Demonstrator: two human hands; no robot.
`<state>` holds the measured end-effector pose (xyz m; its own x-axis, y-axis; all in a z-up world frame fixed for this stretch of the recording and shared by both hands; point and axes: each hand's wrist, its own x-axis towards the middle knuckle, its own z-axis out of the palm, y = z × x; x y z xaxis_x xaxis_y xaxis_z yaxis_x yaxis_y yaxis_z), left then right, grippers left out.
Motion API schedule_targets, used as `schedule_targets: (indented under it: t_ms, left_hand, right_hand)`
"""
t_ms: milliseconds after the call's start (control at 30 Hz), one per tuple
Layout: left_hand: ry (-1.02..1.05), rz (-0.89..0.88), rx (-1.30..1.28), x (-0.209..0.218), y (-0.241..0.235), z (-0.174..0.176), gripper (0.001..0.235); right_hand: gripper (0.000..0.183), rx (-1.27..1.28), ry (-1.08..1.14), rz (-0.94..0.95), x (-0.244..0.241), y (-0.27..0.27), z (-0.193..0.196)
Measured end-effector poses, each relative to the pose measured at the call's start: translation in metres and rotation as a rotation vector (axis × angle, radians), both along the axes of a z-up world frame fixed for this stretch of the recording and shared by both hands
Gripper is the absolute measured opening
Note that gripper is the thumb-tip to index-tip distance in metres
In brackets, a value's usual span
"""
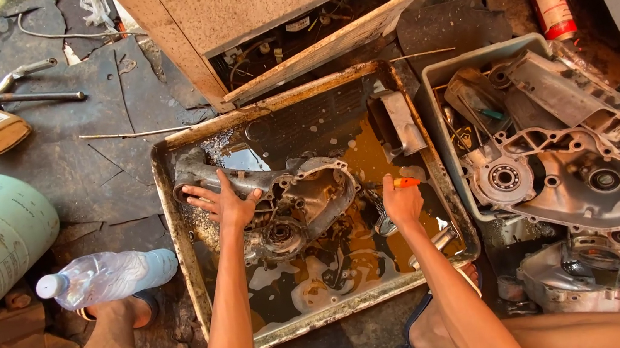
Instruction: The person scrubs a large, dirty mechanical housing submerged in a metal tray filled with liquid using an orange brush. They hold the part steady with one hand while scrubbing the interior and exterior surfaces with the other hand.
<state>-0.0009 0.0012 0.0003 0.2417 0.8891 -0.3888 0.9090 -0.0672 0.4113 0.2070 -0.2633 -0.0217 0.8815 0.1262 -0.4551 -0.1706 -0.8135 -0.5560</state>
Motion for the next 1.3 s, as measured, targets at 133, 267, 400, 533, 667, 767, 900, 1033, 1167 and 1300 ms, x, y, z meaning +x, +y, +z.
schedule_targets:
  t_ms: [133, 267, 400, 533, 667, 767, 900, 1033, 1167, 1300]
  left_hand:
    - [0.0, 0.015, -0.004, -0.001, 0.001, -0.008, 0.109]
    - [0.023, 0.021, 0.01, 0.001, 0.005, -0.017, 0.109]
    - [-0.01, 0.012, 0.011, -0.002, 0.003, -0.017, 0.11]
    - [-0.065, 0.046, 0.053, 0.0, -0.001, -0.007, 0.114]
    - [-0.252, 0.077, 0.152, -0.009, -0.02, 0.003, 0.122]
    - [-0.381, 0.183, 0.233, -0.016, -0.042, 0.019, 0.116]
    - [-0.428, 0.416, 0.277, -0.031, -0.088, -0.015, 0.083]
    - [-0.439, 0.392, 0.186, -0.047, -0.117, -0.049, 0.069]
    - [-0.402, 0.267, 0.147, -0.053, -0.113, -0.069, 0.053]
    - [-0.35, 0.258, 0.15, -0.054, -0.111, -0.075, 0.052]
  right_hand:
    - [0.059, 0.026, 0.022, 0.109, -0.015, -0.02, -0.015]
    - [0.057, 0.111, -0.039, 0.151, -0.028, -0.025, -0.041]
    - [0.058, 0.09, 0.015, 0.185, -0.048, -0.013, 0.003]
    - [0.048, 0.233, -0.372, 0.214, -0.057, -0.007, 0.009]
    - [0.046, 0.612, -0.433, 0.156, -0.038, 0.018, 0.023]
    - [0.043, 0.772, -0.443, 0.232, -0.014, 0.046, 0.025]
    - [0.051, 0.597, -0.093, 0.346, 0.005, 0.087, 0.042]
    - [0.054, 0.476, 0.148, 0.29, 0.011, 0.109, 0.039]
    - [0.056, 0.402, 0.103, 0.409, 0.024, 0.111, 0.0]
    - [0.052, 0.343, 0.176, 0.429, 0.035, 0.114, -0.004]
